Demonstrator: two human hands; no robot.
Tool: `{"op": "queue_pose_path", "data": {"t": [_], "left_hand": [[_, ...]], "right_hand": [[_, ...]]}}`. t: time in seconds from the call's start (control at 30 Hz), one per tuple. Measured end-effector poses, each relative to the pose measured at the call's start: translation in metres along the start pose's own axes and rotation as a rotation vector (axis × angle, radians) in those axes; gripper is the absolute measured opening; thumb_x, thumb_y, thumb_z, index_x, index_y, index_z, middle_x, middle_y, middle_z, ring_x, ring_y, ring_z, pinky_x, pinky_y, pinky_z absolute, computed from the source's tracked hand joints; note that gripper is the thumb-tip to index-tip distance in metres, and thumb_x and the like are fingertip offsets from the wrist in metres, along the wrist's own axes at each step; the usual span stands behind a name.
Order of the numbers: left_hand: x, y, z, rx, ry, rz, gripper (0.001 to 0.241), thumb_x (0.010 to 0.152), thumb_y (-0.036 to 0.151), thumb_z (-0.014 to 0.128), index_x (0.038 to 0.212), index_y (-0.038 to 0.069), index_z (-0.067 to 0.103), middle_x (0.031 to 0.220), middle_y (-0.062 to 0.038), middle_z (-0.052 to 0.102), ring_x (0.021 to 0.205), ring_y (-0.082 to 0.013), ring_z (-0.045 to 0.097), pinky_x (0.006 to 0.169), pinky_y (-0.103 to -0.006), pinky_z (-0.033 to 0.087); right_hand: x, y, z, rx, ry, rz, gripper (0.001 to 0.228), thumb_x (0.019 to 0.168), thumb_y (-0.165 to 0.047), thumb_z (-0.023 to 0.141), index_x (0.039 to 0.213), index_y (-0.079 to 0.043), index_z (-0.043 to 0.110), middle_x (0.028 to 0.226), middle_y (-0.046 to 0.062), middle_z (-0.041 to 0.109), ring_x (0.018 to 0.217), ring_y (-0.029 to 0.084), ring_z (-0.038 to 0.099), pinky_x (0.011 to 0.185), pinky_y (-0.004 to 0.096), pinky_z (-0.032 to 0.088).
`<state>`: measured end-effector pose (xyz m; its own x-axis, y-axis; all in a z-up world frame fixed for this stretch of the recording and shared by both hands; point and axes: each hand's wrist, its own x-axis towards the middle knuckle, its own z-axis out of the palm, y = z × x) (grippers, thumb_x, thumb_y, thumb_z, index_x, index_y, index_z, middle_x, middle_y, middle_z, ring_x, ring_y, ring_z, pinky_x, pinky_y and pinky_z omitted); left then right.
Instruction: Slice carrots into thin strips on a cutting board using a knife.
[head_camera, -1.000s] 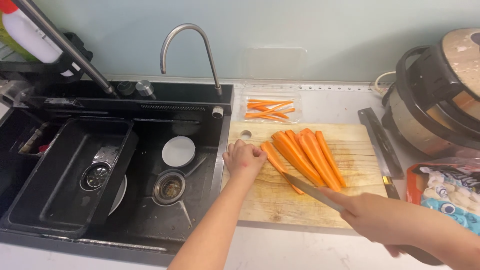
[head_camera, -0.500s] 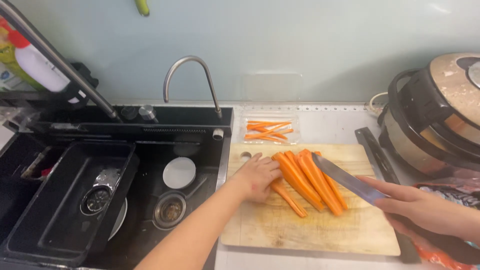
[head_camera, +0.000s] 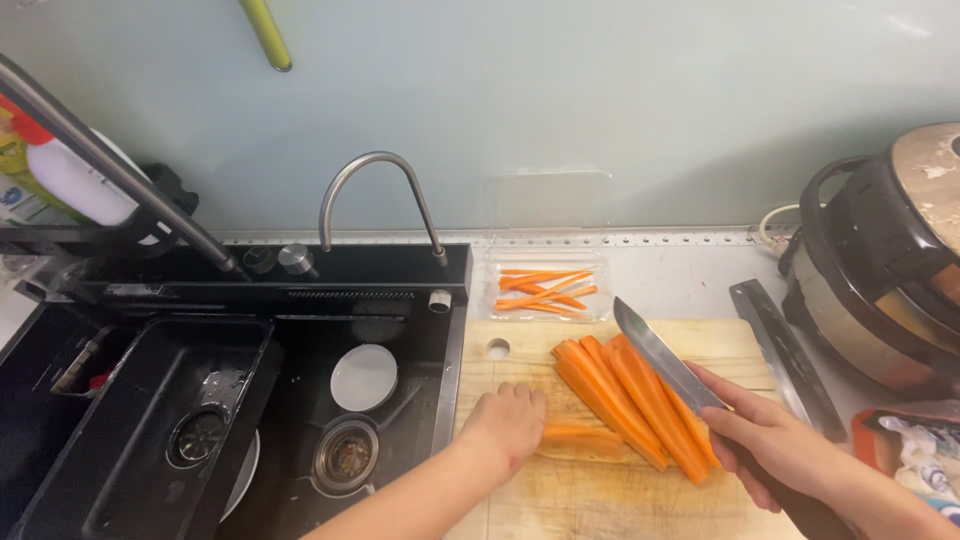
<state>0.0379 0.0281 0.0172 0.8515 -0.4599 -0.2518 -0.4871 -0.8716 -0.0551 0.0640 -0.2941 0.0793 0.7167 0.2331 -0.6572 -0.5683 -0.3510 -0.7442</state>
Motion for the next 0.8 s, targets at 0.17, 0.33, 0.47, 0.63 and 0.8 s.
{"op": "queue_pose_path", "data": {"t": [0.17, 0.33, 0.47, 0.63, 0.8], "left_hand": [[0.015, -0.017, 0.025, -0.056, 0.049, -0.049, 0.038, 0.087, 0.011, 0.060, 0.122, -0.003, 0.054, 0.124, -0.021, 0.056, 0.115, -0.0352, 0.055, 0.085, -0.0436, 0.055], [0.075, -0.065, -0.005, -0.252, 0.045, -0.205, 0.037, 0.102, 0.015, 0.049, 0.138, 0.006, 0.047, 0.140, -0.018, 0.052, 0.130, -0.0360, 0.051, 0.101, -0.0525, 0.048], [0.132, -0.099, -0.033, -0.157, 0.245, -0.212, 0.044, 0.094, 0.012, 0.055, 0.138, 0.012, 0.052, 0.138, -0.015, 0.053, 0.132, -0.0337, 0.050, 0.102, -0.0503, 0.046], [0.152, -0.092, -0.058, -0.118, 0.351, -0.206, 0.058, 0.075, 0.017, 0.071, 0.131, 0.015, 0.058, 0.140, -0.016, 0.050, 0.135, -0.0344, 0.044, 0.106, -0.0615, 0.035], [0.112, -0.046, -0.028, -0.289, 0.588, 0.243, 0.030, 0.080, 0.010, 0.072, 0.108, 0.020, 0.070, 0.116, -0.003, 0.061, 0.121, -0.0259, 0.057, 0.095, -0.0431, 0.049]], "right_hand": [[0.023, 0.026, -0.023, 0.063, -0.075, -0.090, 0.064, 0.104, -0.024, 0.048, 0.164, -0.040, 0.032, 0.063, 0.012, 0.054, 0.029, 0.022, 0.046, 0.028, 0.036, 0.038], [0.024, 0.015, -0.016, 0.099, 0.034, -0.091, 0.062, 0.104, -0.023, 0.048, 0.164, -0.037, 0.036, 0.064, 0.011, 0.053, 0.031, 0.021, 0.045, 0.029, 0.035, 0.035], [0.037, 0.011, -0.019, 0.105, 0.009, -0.146, 0.065, 0.103, -0.022, 0.047, 0.165, -0.037, 0.035, 0.064, 0.010, 0.055, 0.034, 0.018, 0.046, 0.031, 0.033, 0.038], [0.039, 0.012, -0.021, 0.087, -0.010, -0.188, 0.067, 0.103, -0.020, 0.044, 0.167, -0.037, 0.031, 0.064, 0.010, 0.055, 0.033, 0.019, 0.049, 0.030, 0.035, 0.042], [0.025, 0.014, -0.016, 0.093, 0.034, -0.107, 0.066, 0.105, -0.023, 0.049, 0.166, -0.041, 0.031, 0.066, 0.010, 0.055, 0.033, 0.020, 0.047, 0.032, 0.036, 0.041]]}}
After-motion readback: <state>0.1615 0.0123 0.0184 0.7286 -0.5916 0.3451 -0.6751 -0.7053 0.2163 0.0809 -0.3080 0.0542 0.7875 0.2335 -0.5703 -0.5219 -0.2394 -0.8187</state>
